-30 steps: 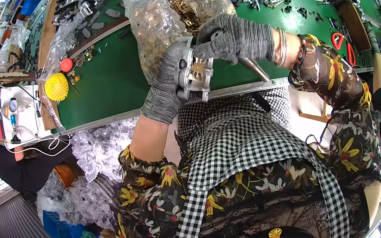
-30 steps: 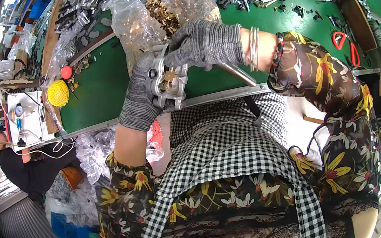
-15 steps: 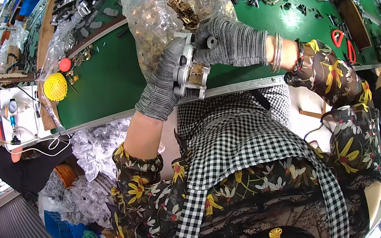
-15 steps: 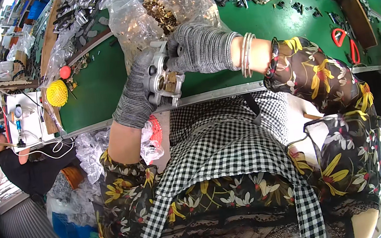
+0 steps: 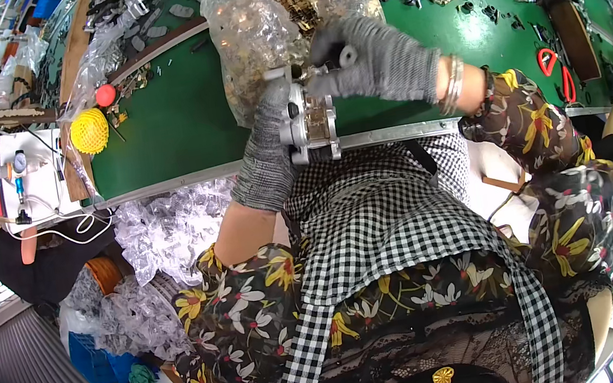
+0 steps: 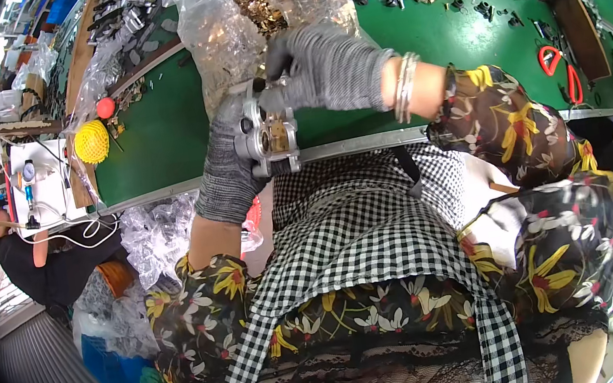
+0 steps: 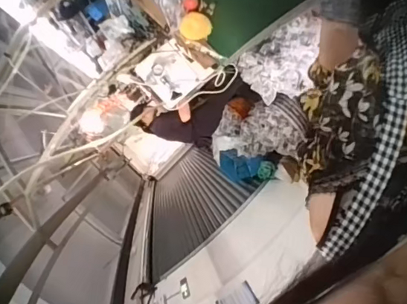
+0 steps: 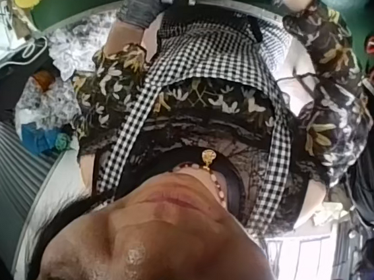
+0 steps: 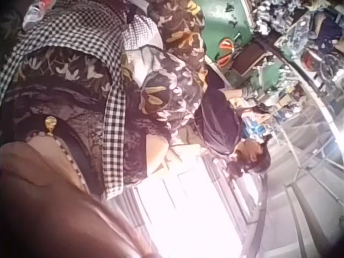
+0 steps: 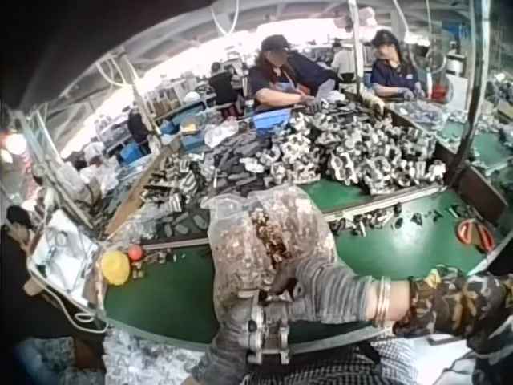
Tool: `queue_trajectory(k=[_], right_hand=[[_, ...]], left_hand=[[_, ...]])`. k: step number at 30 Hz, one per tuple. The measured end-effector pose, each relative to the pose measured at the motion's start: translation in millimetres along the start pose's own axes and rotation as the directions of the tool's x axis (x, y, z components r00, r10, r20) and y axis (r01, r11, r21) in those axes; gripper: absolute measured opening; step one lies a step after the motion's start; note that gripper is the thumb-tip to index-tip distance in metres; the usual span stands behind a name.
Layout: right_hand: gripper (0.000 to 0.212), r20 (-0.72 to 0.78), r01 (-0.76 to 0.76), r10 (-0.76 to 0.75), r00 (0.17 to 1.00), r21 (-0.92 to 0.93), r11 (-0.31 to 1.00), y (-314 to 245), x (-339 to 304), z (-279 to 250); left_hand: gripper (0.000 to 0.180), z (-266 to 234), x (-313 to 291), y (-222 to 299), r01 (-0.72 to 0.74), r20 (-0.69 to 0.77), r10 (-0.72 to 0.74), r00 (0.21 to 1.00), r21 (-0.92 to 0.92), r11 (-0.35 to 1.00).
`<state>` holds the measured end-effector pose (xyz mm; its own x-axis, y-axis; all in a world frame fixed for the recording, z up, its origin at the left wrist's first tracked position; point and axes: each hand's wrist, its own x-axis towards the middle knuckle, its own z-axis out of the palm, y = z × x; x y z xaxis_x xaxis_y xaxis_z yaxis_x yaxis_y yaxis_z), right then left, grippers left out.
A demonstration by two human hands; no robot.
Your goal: Packaging small metal components into plastic bags at an assembly station.
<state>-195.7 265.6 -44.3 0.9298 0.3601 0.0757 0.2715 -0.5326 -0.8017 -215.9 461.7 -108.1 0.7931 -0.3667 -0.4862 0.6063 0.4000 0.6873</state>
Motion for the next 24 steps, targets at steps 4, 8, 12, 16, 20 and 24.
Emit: queue_trajectory(k=[4, 8, 12, 16, 20, 24], right_hand=[[0.036, -0.200, 0.063, 0.008, 0.980, 0.345, 0.936, -20, -12, -21], [0.034, -0.323, 0.165, -0.049, 0.945, 0.342, 0.925, -19, -30, -5], [0.030, -0.286, 0.165, -0.041, 0.957, 0.424, 0.891, -11, -43, 7], [0.026, -0.281, 0.288, -0.155, 0.947, 0.530, 0.797, 22, -45, 7], [0.022, -0.427, 0.394, -0.002, 0.904, 0.832, 0.390, -61, -49, 5], [0.035, -0.578, 0.827, -0.619, 0.532, 0.197, 0.527, -62, 17, 62]], left_hand=[[0.045, -1, -30, -12, 0.026, -0.093, -0.055, 0.994, -0.290, 0.957], [0.046, -11, -55, -40, -0.042, -0.010, 0.041, 0.999, -0.387, 0.921], [0.051, 6, -51, -74, -0.191, -0.251, 0.083, 0.964, -0.443, 0.876], [0.056, 15, -56, -79, -0.228, -0.256, 0.131, 0.958, -0.395, 0.890], [0.057, 23, -50, -82, -0.174, -0.268, 0.083, 0.960, -0.337, 0.925], [0.053, 18, -60, -72, -0.192, -0.259, 0.111, 0.960, -0.312, 0.930]])
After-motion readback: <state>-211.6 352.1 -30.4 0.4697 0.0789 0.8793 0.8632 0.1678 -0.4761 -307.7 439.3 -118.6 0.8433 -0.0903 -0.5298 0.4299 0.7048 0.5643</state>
